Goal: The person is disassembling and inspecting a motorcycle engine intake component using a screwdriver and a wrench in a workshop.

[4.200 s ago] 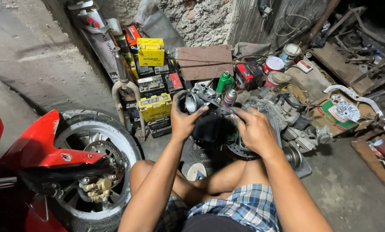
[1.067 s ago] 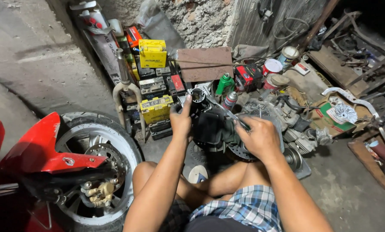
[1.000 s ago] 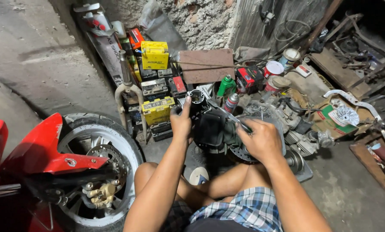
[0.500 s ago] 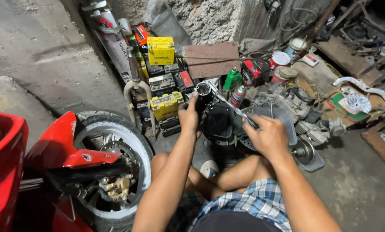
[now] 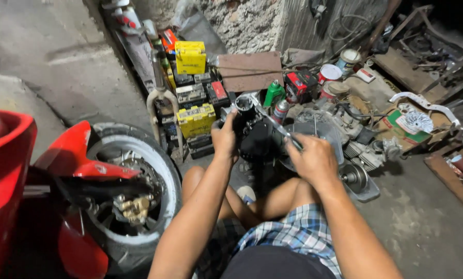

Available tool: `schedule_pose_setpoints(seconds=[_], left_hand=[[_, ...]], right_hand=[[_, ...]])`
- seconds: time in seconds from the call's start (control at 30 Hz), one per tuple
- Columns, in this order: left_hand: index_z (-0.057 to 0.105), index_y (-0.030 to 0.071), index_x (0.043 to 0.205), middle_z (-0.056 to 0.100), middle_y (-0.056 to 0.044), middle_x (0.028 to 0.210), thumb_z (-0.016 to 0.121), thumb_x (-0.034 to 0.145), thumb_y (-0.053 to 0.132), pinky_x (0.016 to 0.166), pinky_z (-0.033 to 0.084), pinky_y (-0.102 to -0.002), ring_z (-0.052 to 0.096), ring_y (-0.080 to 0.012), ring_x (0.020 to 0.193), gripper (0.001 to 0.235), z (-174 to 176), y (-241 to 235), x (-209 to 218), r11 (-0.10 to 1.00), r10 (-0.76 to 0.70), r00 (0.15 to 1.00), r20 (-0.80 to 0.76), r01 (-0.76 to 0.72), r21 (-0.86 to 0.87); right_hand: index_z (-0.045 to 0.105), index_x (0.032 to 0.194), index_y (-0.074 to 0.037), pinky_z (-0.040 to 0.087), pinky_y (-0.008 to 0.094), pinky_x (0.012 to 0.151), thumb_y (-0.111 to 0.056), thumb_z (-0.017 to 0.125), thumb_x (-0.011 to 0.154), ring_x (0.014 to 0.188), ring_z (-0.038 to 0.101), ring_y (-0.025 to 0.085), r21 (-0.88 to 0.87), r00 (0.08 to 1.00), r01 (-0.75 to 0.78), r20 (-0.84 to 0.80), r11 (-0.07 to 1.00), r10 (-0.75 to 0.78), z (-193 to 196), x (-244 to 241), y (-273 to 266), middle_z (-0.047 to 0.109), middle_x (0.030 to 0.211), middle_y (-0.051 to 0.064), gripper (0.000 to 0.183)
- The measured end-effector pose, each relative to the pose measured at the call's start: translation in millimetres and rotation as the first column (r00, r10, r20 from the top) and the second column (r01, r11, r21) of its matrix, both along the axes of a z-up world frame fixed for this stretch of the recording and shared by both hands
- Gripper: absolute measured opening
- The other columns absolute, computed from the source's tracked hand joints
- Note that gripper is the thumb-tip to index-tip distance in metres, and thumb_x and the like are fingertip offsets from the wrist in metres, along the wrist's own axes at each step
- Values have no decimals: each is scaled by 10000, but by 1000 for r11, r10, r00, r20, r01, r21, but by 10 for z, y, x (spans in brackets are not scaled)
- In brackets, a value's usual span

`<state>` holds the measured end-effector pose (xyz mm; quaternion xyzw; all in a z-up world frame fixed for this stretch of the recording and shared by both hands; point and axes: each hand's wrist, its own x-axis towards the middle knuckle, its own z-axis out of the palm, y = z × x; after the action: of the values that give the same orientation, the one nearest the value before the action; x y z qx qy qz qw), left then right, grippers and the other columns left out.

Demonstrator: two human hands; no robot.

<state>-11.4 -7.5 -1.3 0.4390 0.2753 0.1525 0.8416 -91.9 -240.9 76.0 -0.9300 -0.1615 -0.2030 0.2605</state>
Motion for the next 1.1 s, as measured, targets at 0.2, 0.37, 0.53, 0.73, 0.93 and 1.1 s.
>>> schedule_pose_setpoints(seconds=[0.2,0.37,0.53,0.73,0.93,1.1], left_hand=[[511,-65,1255,638,-285,1066,868,786,363,741,593,-493,682,-348,932,729,-62,-159,-106,999,1,999,-34,0,33],[525,-58,1289,631,-328,1161,855,781,453,805,596,-522,674,-404,1057,793,47,-205,-141,994,-31,994,-105,42,104],[573,4,1330,631,-289,1250,817,749,621,907,573,-541,634,-404,1191,882,-9,-91,-94,951,-119,970,-212,172,256],[546,-21,1354,615,-299,1264,821,779,563,875,566,-565,616,-412,1198,865,124,-105,21,956,-132,970,-202,179,234],[620,61,1301,655,-252,1230,775,792,594,1001,507,-489,622,-377,1213,754,271,-343,-18,910,-172,959,-225,242,337],[613,34,1298,650,-275,1225,802,792,513,1011,506,-470,618,-385,1223,722,354,-382,-53,895,-137,975,-174,197,399]], right_hand=[[819,1029,-150,604,475,766,-239,755,904,890,752,377,28,998,-18,62,999,16,-24,-57,-242,777,856,152,166],[827,1012,-126,598,500,762,-222,780,871,870,743,421,72,993,-112,40,991,109,-16,18,-180,769,841,180,177],[820,1045,-191,596,482,728,-267,792,882,811,735,386,-43,990,-92,104,995,96,-58,147,-325,717,781,140,183],[811,1007,-202,575,500,699,-293,818,858,797,716,407,-1,988,-80,130,997,80,-89,374,-412,665,742,143,175],[803,940,-221,583,465,706,-270,796,853,793,729,365,95,993,-68,104,993,58,-257,447,-386,692,727,104,100],[809,998,-230,590,422,743,-269,775,905,812,741,322,108,989,41,135,993,-56,-252,394,-474,716,758,69,107]])
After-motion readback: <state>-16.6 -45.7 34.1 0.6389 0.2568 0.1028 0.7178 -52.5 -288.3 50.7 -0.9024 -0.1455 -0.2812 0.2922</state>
